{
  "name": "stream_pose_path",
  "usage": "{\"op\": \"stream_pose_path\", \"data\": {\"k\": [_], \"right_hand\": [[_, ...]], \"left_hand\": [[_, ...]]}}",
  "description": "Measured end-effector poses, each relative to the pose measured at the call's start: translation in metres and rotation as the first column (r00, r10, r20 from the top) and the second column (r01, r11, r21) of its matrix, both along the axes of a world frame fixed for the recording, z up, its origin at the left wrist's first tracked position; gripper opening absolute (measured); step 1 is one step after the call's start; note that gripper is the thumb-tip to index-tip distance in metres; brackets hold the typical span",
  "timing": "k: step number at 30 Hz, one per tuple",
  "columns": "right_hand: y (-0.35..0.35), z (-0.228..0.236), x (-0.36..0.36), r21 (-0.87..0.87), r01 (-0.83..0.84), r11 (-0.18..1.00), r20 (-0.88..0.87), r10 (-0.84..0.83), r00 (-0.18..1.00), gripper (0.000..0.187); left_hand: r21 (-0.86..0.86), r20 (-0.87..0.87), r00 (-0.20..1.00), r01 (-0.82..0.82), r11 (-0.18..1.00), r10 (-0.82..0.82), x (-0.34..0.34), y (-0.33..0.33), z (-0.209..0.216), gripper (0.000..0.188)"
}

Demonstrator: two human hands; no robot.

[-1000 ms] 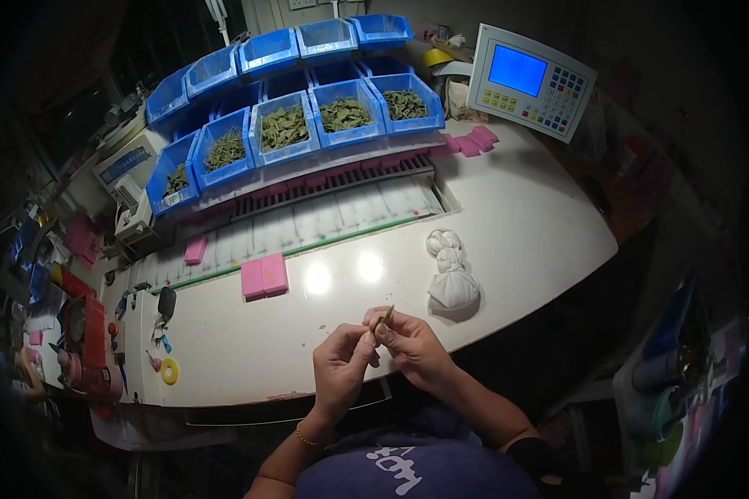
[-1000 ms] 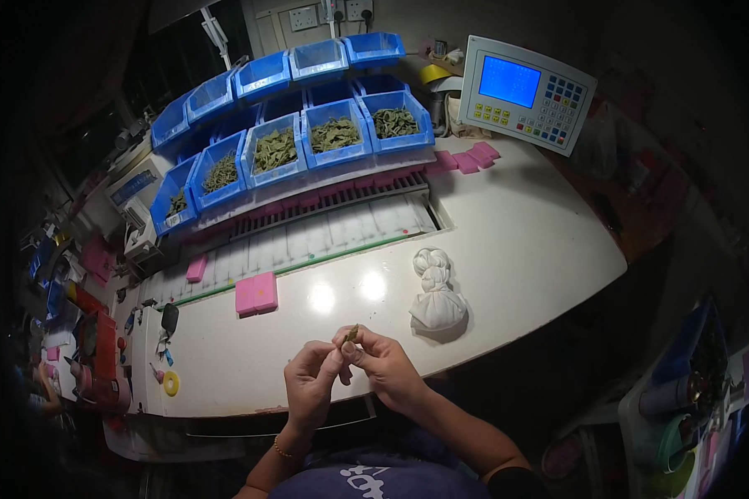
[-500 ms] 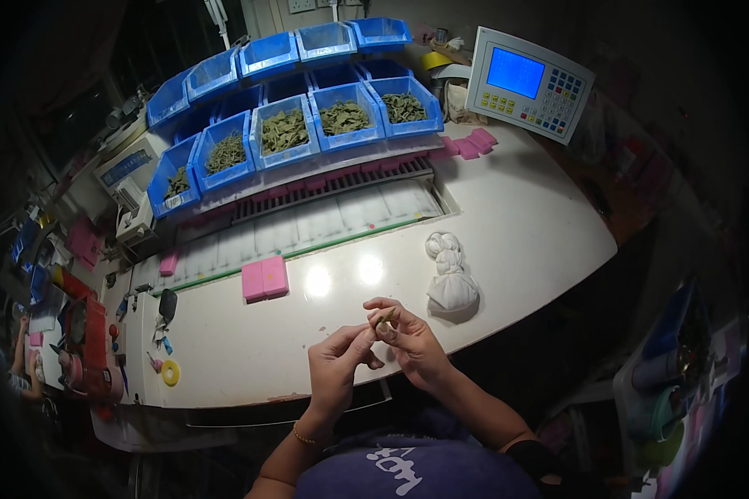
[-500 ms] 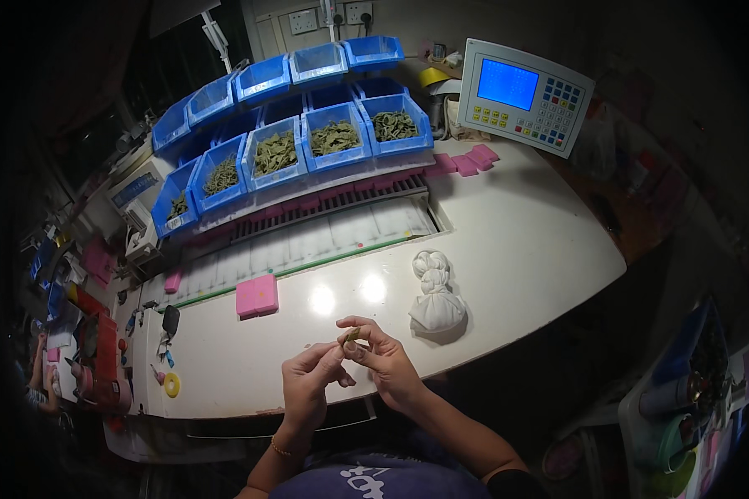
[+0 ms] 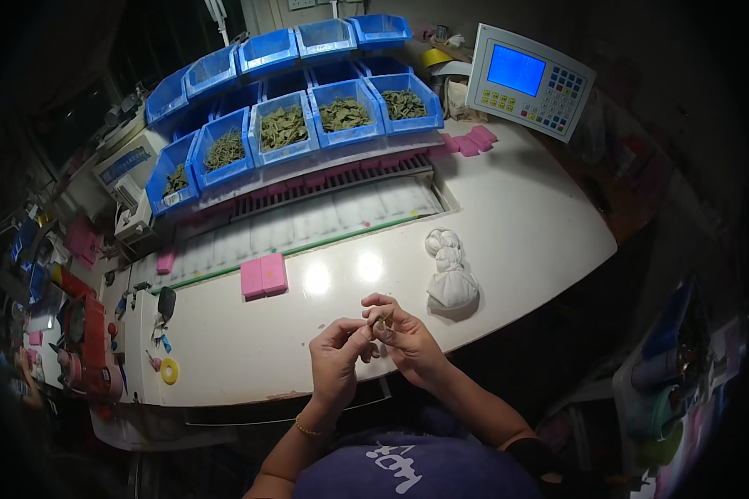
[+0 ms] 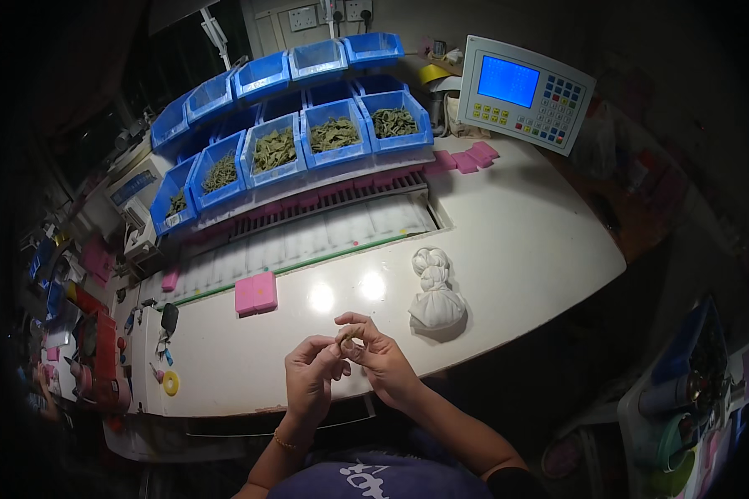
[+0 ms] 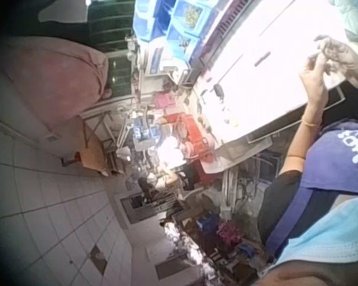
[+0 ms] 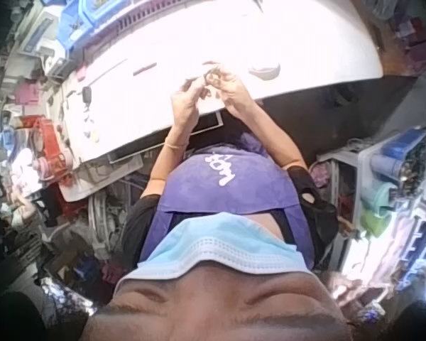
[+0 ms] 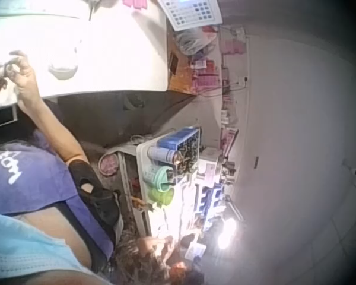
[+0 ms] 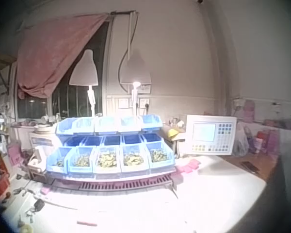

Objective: Assembling small components into pink containers containing dried botanical materials at a production station.

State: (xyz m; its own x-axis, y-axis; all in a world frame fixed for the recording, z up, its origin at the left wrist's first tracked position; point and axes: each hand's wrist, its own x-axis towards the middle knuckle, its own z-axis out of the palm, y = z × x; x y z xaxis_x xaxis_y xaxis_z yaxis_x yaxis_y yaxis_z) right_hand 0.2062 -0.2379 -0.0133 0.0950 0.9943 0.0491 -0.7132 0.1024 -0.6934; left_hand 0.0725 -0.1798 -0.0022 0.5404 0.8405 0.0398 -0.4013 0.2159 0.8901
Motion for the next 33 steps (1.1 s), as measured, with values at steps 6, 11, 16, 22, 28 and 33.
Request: {"op": "stream_pose_path", "data": {"k": [6,11,16,22,28,33], "right_hand": [[-0.002,0.004,0.000,-0.082,-0.005,0.997,-0.066,-0.001,0.998,0.016],[-0.001,-0.003,-0.002,-0.116,0.129,0.985,0.161,-0.110,0.981,0.023],[-0.004,0.001,-0.005,-0.240,0.103,0.965,0.245,-0.042,0.968,0.025],[-0.008,0.010,-0.012,-0.226,0.093,0.970,0.208,-0.046,0.977,0.025],[-0.011,0.012,-0.015,-0.186,0.111,0.976,0.213,-0.071,0.974,0.024],[-0.011,0.004,-0.014,-0.153,0.138,0.979,0.228,-0.101,0.969,0.025]], "left_hand": [[0.016,-0.267,0.963,0.031,0.999,-0.025,-0.008,-0.008,0.006,0.016],[0.390,-0.613,0.778,0.144,0.909,0.140,-0.058,-0.028,-0.018,0.008],[0.571,-0.685,0.672,0.255,0.780,0.282,-0.080,-0.042,-0.032,0.016],[0.504,-0.562,0.783,0.071,0.861,0.265,-0.073,-0.027,-0.029,0.015],[0.143,-0.353,0.933,-0.026,0.989,0.076,-0.035,-0.012,0.008,0.014],[0.029,-0.261,0.965,0.006,1.000,0.002,-0.018,-0.005,0.010,0.020]]}}
